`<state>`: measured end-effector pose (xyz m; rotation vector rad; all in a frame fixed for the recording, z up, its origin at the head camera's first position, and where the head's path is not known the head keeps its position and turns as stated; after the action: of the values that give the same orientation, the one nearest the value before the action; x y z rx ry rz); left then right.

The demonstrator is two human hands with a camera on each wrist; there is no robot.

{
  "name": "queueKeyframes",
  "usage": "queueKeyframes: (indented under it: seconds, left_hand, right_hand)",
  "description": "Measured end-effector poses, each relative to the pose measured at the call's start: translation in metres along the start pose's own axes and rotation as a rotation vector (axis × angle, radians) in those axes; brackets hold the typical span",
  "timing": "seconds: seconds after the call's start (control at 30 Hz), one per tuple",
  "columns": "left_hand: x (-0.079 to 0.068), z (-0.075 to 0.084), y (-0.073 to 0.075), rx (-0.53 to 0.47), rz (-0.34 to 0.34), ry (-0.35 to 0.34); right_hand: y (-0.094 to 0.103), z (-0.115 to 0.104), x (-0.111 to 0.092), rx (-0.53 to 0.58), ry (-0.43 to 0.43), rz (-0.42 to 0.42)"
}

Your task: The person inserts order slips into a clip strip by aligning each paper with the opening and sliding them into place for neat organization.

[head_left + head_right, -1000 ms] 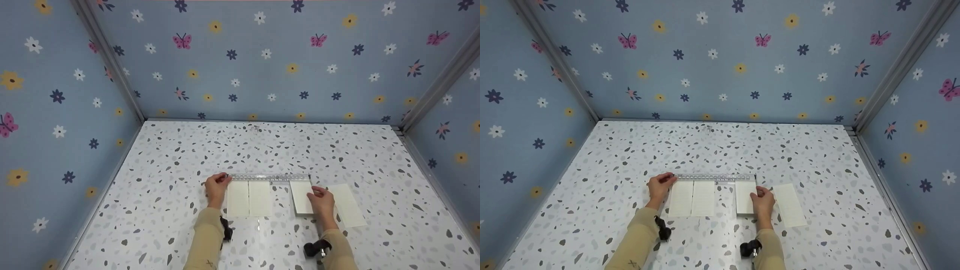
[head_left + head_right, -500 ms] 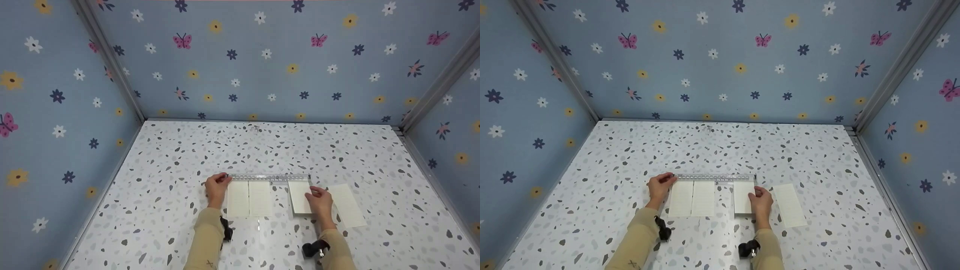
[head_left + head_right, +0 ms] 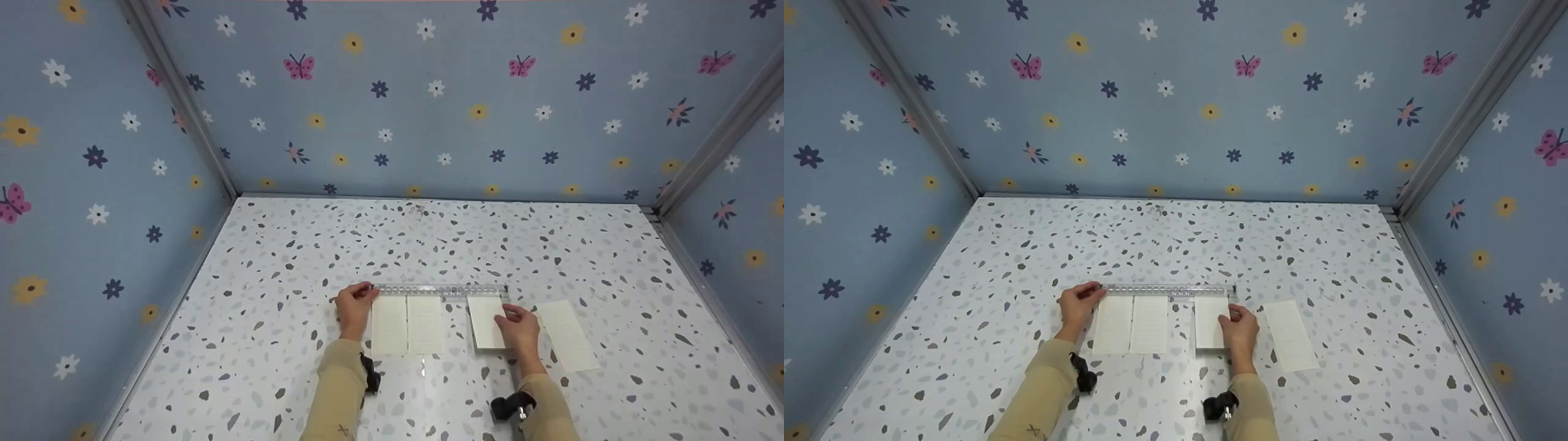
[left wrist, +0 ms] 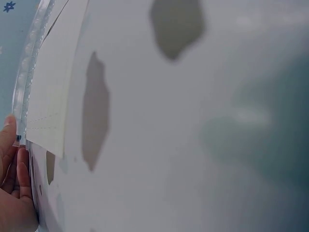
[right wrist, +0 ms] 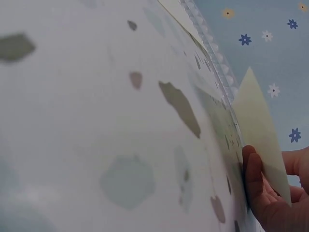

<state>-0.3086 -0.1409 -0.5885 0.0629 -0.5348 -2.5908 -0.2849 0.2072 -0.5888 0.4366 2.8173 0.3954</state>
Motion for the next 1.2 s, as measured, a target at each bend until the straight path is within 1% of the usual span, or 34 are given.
queueKeyframes:
  seconds: [0.17,0.4,0.63,0.8,1.0,1.2]
  left_hand:
    - [0.0,0.0,-0.001,0.002,-0.002,0.003]
    - [0.0,0.0,-0.001,-0.01,-0.008,0.031]
    - [-0.001,0.0,-0.001,0.009,-0.01,0.04]
    - [0.0,-0.001,-0.001,0.018,-0.018,0.052]
    - [0.0,0.001,0.0,0.03,-0.003,0.043]
    - [0.001,-0.001,-0.001,0.029,-0.002,0.042]
  right_hand:
    - [-0.001,0.0,0.0,0.009,-0.005,-0.011]
    - [-0.005,-0.002,0.0,0.006,0.013,-0.001]
    - [-0.009,0.0,0.0,0.005,-0.028,-0.003]
    - [-0.011,-0.001,-0.001,0.004,-0.015,-0.011]
    - [-0.013,-0.003,-0.003,0.012,-0.017,-0.011]
    - [-0.016,-0.003,-0.004,0.018,-0.021,-0.007]
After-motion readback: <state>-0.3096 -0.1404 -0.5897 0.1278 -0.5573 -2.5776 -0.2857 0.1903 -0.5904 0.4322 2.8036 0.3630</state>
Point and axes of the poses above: each hand's wrist, its own x-axis towards the middle knuckle, its own y-axis out of the back of the hand, z = x × y, the point moved 5 cm from there along x, towards the middle knuckle, and after that the axes turned 10 degrees about x, right-handed, at the moved point
